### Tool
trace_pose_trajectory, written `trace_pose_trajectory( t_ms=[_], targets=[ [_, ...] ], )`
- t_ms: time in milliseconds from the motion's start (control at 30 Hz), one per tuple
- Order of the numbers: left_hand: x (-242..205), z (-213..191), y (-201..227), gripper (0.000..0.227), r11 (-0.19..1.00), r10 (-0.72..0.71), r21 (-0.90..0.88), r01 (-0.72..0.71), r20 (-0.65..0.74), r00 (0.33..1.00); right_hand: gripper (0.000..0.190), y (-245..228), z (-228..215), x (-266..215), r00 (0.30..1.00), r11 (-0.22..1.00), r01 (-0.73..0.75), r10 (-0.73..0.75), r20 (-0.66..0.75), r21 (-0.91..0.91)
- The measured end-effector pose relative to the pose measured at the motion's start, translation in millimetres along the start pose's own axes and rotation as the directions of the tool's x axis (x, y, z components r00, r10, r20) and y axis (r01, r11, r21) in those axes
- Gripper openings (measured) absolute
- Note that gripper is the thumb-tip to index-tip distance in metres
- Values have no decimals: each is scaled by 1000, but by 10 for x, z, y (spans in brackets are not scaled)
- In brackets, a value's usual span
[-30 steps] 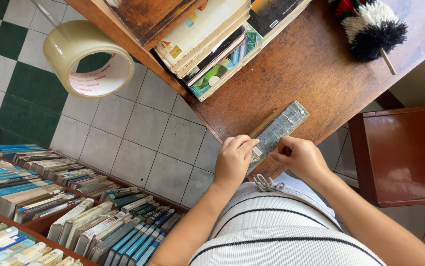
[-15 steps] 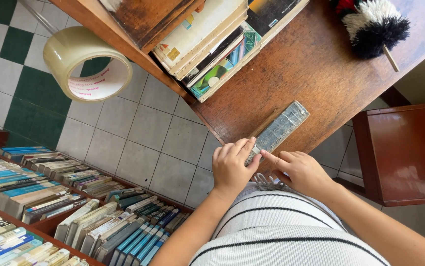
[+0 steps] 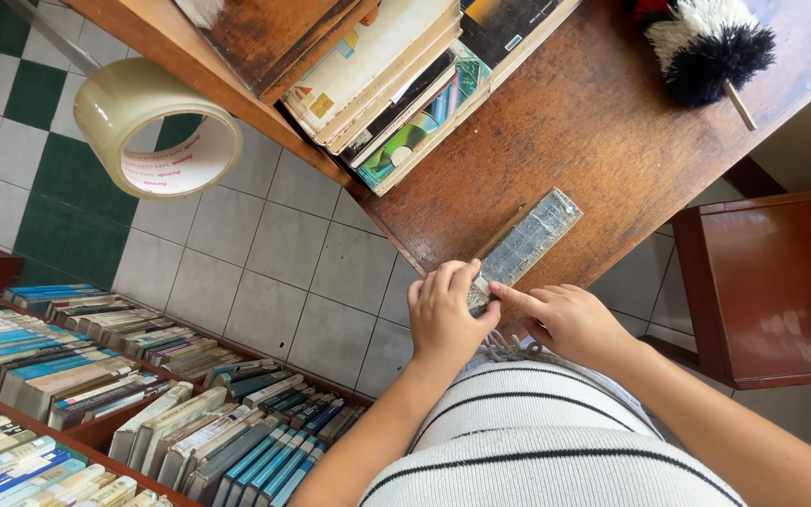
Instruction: Repairing a book's spine and cover using clear adhesive tape and scissors in a library.
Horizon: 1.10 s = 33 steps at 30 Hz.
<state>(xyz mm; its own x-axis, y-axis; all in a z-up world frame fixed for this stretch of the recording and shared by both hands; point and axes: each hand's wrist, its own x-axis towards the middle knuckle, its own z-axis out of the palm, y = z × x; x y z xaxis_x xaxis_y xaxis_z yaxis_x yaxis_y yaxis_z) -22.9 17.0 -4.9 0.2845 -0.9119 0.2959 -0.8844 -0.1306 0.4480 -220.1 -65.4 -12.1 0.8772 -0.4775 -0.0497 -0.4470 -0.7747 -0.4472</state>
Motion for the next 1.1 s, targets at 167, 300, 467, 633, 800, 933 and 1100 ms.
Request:
trace_pose_trajectory(
  t_ms=[167, 300, 467, 633, 800, 933, 1100],
  targets=[
    [-3, -64, -9, 57, 999, 26, -40, -26, 5, 1000, 69, -22, -19, 3, 1000, 1000, 3, -2, -11, 20],
    [-51, 47, -116, 38, 998, 57, -30, -56, 26, 998, 74, 9, 43, -6, 1000, 999, -2, 1, 31, 48],
    [-43, 40, -141, 47, 995, 92, -37, -92, 8, 996, 75, 38, 39, -10, 997, 991, -26, 17, 70, 128],
    [-24, 10, -126, 59, 994, 85, -75, -85, -1, 996, 77, 16, -13, 8, 991, 973, -65, 37, 126, 222],
    [-71, 18, -80, 62, 999, 43, -34, -39, 132, 990, 30, 21, -182, 95, 899, 902, 242, -69, -433, 358],
    [-53, -14, -48, 66, 999, 8, -34, -2, 169, 986, 40, 545, -826, 671, 809, 942, 244, -68, -584, 229],
    [126, -302, 11, 35, 991, -40, -112, 70, 248, 968, 15, 348, -2272, 1725, 708, 925, 299, -379, -595, -234]
  ],
)
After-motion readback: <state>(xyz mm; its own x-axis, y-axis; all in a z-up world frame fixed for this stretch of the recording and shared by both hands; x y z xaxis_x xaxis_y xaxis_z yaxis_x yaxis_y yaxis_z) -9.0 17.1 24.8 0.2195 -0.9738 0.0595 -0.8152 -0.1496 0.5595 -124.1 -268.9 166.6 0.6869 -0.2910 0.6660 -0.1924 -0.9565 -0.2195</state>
